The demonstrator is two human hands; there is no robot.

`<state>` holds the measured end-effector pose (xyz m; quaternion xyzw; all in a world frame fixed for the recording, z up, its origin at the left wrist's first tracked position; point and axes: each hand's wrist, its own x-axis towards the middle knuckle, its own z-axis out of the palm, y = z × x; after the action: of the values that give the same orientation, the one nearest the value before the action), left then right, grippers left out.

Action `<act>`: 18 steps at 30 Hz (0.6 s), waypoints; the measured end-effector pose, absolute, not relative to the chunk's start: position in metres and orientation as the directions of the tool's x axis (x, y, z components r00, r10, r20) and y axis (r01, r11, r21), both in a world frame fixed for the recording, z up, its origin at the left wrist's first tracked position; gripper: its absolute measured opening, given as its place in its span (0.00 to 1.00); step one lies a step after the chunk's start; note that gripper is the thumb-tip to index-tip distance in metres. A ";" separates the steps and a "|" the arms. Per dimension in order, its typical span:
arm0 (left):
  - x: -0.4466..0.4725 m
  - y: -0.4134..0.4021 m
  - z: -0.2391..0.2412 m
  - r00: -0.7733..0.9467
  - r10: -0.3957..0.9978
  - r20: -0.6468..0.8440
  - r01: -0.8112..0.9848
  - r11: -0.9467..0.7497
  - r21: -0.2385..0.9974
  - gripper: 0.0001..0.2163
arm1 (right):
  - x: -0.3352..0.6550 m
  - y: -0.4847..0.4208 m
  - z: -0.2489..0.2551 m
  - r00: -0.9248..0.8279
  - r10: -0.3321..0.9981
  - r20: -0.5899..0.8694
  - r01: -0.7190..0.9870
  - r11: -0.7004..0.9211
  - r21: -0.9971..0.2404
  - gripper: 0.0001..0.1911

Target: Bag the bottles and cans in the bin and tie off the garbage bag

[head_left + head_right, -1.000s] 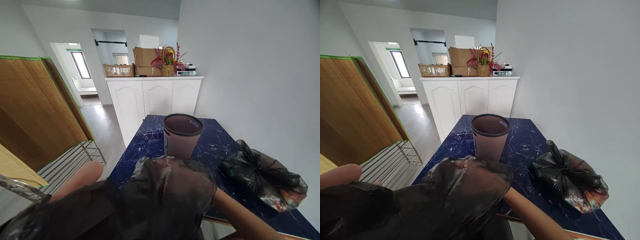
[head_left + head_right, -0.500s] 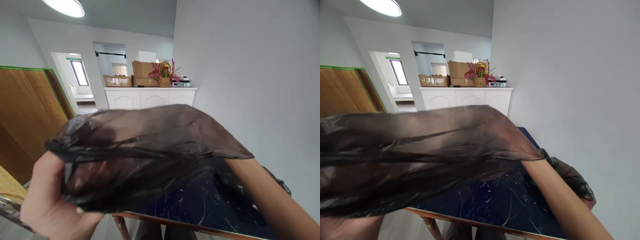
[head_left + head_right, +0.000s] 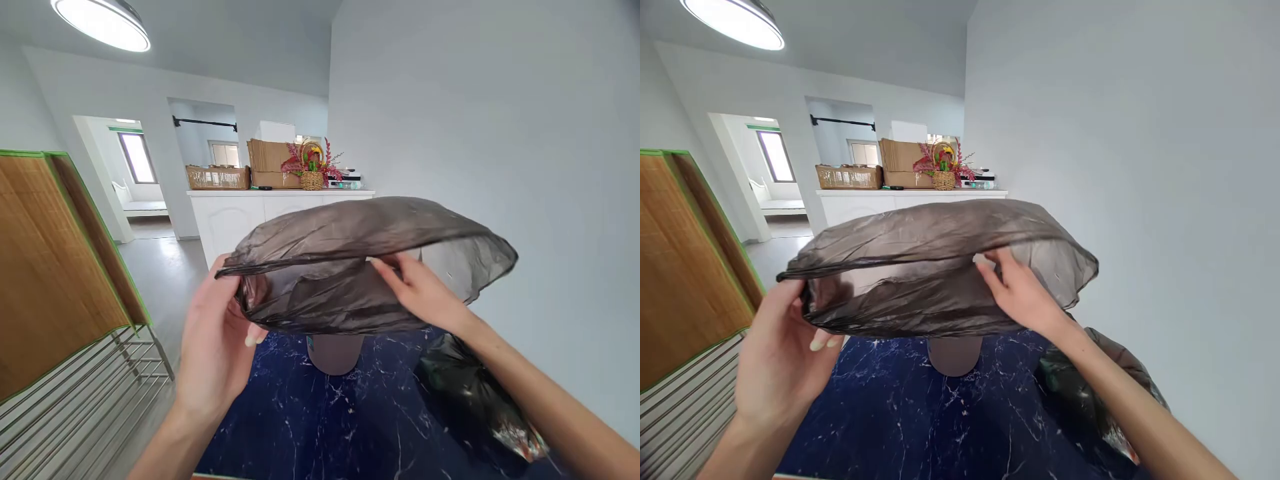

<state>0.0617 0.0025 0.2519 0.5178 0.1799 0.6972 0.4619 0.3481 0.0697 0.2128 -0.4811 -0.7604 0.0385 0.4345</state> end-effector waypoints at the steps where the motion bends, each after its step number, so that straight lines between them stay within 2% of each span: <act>1: 0.062 0.004 0.248 -0.030 0.840 0.542 -0.459 -0.493 0.739 0.17 | 0.346 0.068 0.205 -0.209 0.782 0.588 0.709 0.535 -0.460 0.28; 5: 0.059 0.015 0.230 -0.018 0.890 0.456 -0.437 -0.418 0.797 0.15 | 0.343 0.068 0.178 -0.405 0.817 0.411 0.740 0.557 -0.378 0.29; 9: 0.055 0.021 0.216 0.000 0.920 0.392 -0.408 -0.358 0.840 0.13 | 0.340 0.076 0.164 -0.490 0.830 0.265 0.775 0.554 -0.304 0.31; 12: 0.051 0.022 0.211 0.007 0.927 0.375 -0.378 -0.345 0.859 0.13 | 0.334 0.081 0.160 -0.530 0.818 0.224 0.780 0.574 -0.252 0.28; 15: 0.046 0.021 0.210 0.005 0.931 0.364 -0.361 -0.338 0.869 0.13 | 0.329 0.081 0.156 -0.535 0.818 0.213 0.769 0.575 -0.277 0.23; 18: 0.043 0.019 0.211 -0.011 0.931 0.366 -0.376 -0.343 0.861 0.13 | 0.323 0.075 0.153 -0.473 0.862 0.179 0.791 0.506 -0.344 0.23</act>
<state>0.0435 0.0190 0.2113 0.4946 0.2802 0.6533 0.5001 0.3235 0.0752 0.1531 -0.4855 -0.8516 0.1071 0.1662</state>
